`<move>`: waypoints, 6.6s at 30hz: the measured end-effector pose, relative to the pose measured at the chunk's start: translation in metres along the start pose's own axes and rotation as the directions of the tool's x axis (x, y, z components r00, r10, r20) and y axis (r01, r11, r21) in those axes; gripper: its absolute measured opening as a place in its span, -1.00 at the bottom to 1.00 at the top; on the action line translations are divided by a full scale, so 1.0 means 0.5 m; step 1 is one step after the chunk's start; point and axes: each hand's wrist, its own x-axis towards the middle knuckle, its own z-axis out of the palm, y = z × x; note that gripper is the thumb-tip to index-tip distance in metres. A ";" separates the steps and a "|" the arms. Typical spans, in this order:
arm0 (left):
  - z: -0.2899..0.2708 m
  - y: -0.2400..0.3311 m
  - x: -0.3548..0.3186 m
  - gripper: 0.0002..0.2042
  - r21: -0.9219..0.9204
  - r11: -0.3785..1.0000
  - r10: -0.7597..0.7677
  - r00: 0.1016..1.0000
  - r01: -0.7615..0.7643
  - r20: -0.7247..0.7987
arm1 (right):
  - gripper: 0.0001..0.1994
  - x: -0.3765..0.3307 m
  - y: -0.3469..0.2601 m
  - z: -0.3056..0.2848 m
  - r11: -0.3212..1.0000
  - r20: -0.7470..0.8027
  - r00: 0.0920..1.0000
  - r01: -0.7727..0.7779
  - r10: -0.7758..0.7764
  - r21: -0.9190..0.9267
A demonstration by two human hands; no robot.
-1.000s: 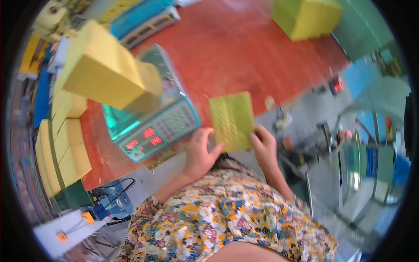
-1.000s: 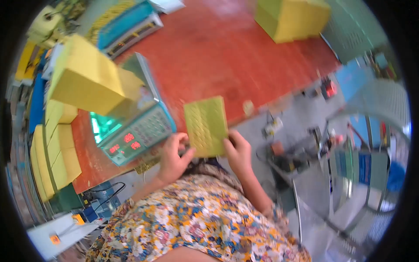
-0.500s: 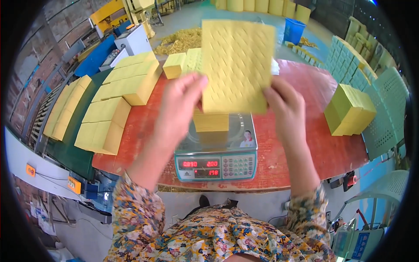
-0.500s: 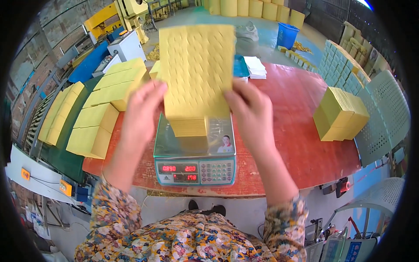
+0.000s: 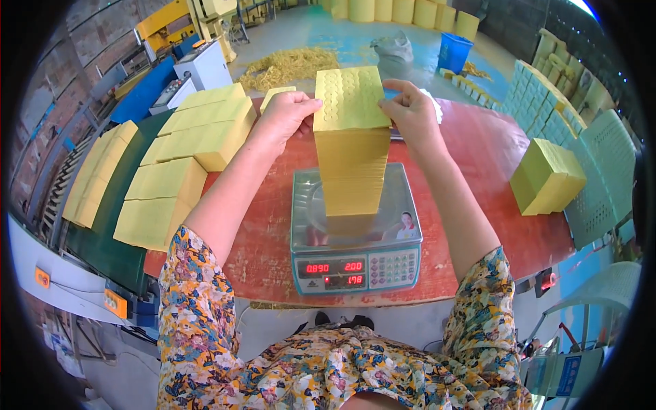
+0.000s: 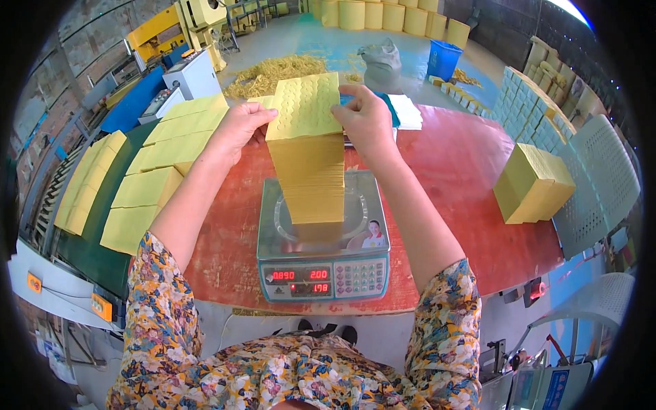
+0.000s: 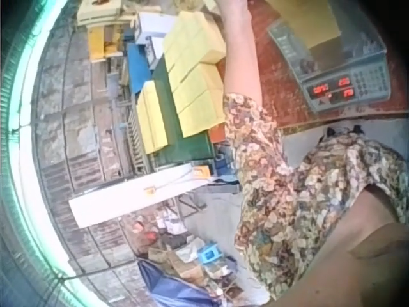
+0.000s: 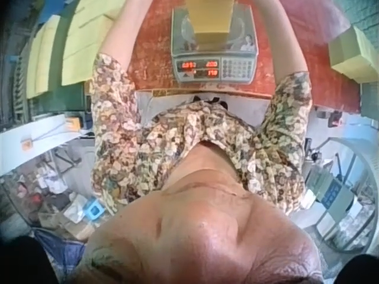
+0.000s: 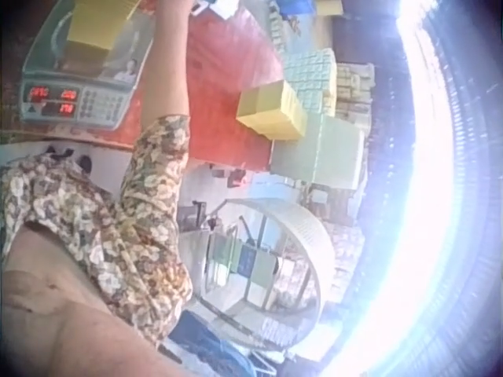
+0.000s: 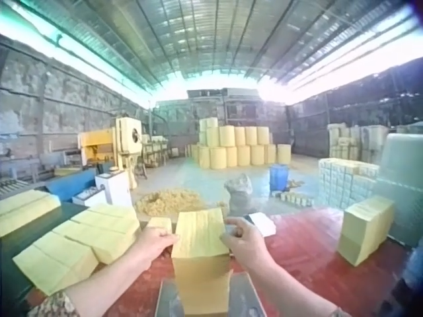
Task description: Weigh stacks of textured yellow material pads and place them on a manufacturing assembly line or scale workstation.
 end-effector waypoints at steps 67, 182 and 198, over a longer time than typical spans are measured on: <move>0.180 -0.075 -0.565 -0.65 -0.079 0.898 0.255 0.657 -0.433 -0.709 | -0.82 -0.473 0.058 -0.092 0.839 -0.013 0.990 -0.110 0.138 0.533; -0.375 -0.304 -0.429 -0.58 -0.296 0.954 -0.139 0.952 0.055 -0.272 | -0.55 -0.328 -0.042 0.616 0.917 0.691 0.721 -0.247 -0.041 0.312; -0.656 -0.534 0.212 -0.19 0.944 0.309 0.041 0.989 0.120 -0.139 | -0.45 0.450 0.333 1.112 0.730 0.412 0.903 0.361 -0.119 -0.581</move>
